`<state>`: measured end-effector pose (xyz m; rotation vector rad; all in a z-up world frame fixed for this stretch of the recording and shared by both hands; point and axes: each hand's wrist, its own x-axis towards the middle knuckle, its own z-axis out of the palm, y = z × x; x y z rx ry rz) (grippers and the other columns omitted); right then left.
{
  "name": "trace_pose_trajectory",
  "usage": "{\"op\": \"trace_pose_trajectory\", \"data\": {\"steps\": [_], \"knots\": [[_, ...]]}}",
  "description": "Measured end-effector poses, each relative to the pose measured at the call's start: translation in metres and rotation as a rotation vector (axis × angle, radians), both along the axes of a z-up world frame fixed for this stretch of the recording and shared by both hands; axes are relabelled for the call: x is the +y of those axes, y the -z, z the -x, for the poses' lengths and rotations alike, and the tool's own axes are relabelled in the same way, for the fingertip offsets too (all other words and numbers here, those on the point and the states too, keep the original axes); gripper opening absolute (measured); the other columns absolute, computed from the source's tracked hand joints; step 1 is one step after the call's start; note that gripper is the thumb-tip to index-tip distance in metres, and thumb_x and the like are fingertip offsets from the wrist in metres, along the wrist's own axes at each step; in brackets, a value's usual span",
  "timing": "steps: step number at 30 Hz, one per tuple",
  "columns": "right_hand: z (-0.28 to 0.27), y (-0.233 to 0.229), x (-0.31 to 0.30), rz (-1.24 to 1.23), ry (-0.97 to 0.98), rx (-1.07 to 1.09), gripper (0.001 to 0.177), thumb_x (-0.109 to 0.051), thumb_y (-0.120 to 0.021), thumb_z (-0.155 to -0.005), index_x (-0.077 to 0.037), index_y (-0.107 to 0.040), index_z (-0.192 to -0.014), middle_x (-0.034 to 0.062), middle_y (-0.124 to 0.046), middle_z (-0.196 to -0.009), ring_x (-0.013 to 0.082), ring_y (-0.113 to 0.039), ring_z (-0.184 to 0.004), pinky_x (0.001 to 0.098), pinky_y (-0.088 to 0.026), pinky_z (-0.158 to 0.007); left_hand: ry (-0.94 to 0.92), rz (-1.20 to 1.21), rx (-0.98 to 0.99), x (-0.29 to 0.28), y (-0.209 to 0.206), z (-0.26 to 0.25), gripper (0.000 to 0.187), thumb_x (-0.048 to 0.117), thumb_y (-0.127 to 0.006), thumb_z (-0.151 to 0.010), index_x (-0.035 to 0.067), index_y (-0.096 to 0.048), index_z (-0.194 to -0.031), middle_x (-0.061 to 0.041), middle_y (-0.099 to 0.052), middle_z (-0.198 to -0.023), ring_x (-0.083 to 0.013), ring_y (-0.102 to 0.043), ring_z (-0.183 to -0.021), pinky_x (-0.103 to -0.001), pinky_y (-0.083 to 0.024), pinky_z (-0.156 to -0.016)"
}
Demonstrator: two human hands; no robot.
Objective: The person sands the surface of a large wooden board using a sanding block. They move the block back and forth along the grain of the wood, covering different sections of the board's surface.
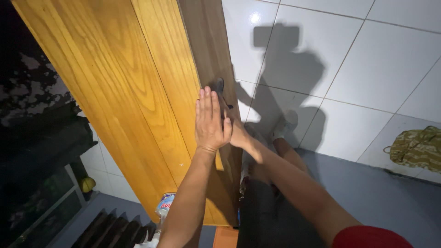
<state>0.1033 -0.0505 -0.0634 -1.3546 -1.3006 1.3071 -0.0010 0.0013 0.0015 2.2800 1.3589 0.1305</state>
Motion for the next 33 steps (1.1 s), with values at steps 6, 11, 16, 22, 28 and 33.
{"op": "trace_pose_trajectory", "data": {"steps": [6, 11, 16, 22, 28, 33], "knots": [[-0.006, 0.004, 0.013, -0.090, -0.048, 0.064, 0.074, -0.023, -0.055, -0.106, -0.007, -0.015, -0.167, 0.0149, -0.016, -0.175, 0.0327, -0.016, -0.164, 0.0437, -0.017, -0.135, -0.005, -0.024, -0.059, -0.001, 0.005, 0.003, 0.084, 0.039, -0.053, -0.095, -0.010, -0.028, -0.158, -0.031, -0.024, -0.167, -0.0461, -0.022, -0.159, -0.056, -0.020, -0.130], [-0.011, 0.016, 0.057, -0.093, -0.020, 0.129, 0.072, -0.024, -0.051, -0.110, -0.010, -0.013, -0.169, 0.0143, -0.009, -0.177, 0.0316, -0.011, -0.166, 0.0435, -0.016, -0.136, 0.009, -0.001, -0.058, -0.002, 0.008, 0.006, 0.086, 0.041, -0.053, -0.094, -0.011, -0.027, -0.158, -0.034, -0.022, -0.166, -0.0486, -0.020, -0.158, -0.057, -0.019, -0.130], [-0.017, 0.018, 0.099, -0.067, 0.023, 0.136, 0.063, -0.028, -0.043, -0.115, -0.010, -0.016, -0.169, 0.0132, -0.010, -0.178, 0.0325, -0.012, -0.166, 0.0419, -0.016, -0.136, 0.013, 0.000, -0.071, 0.003, 0.004, 0.005, 0.088, 0.041, -0.055, -0.092, -0.011, -0.027, -0.158, -0.034, -0.023, -0.166, -0.0485, -0.021, -0.157, -0.057, -0.020, -0.129], [-0.013, 0.038, 0.112, 0.167, 0.110, 0.161, 0.058, -0.033, -0.040, -0.114, -0.011, -0.023, -0.165, 0.0133, -0.027, -0.173, 0.0337, -0.026, -0.162, 0.0380, -0.024, -0.129, 0.015, 0.019, -0.047, 0.002, -0.003, 0.004, 0.086, 0.039, -0.054, -0.092, -0.011, -0.029, -0.158, -0.033, -0.025, -0.166, -0.0482, -0.021, -0.158, -0.057, -0.020, -0.129], [-0.008, 0.059, 0.075, 0.221, 0.037, 0.143, 0.073, -0.036, -0.049, -0.104, -0.007, -0.017, -0.164, 0.0195, -0.028, -0.167, 0.0327, -0.032, -0.154, 0.0371, -0.032, -0.122, 0.013, 0.019, -0.039, 0.003, -0.002, 0.002, 0.085, 0.037, -0.054, -0.091, -0.011, -0.029, -0.157, -0.033, -0.025, -0.165, -0.0482, -0.021, -0.157, -0.056, -0.019, -0.129], [-0.003, 0.058, 0.006, -0.124, -0.054, 0.154, 0.069, -0.036, -0.041, -0.111, 0.001, -0.018, -0.165, 0.0199, -0.022, -0.172, 0.0316, -0.021, -0.161, 0.0411, -0.022, -0.131, 0.000, 0.020, -0.041, 0.001, -0.003, 0.002, 0.082, 0.035, -0.054, -0.092, -0.010, -0.031, -0.157, -0.031, -0.026, -0.166, -0.0460, -0.022, -0.158, -0.055, -0.019, -0.129]]}}
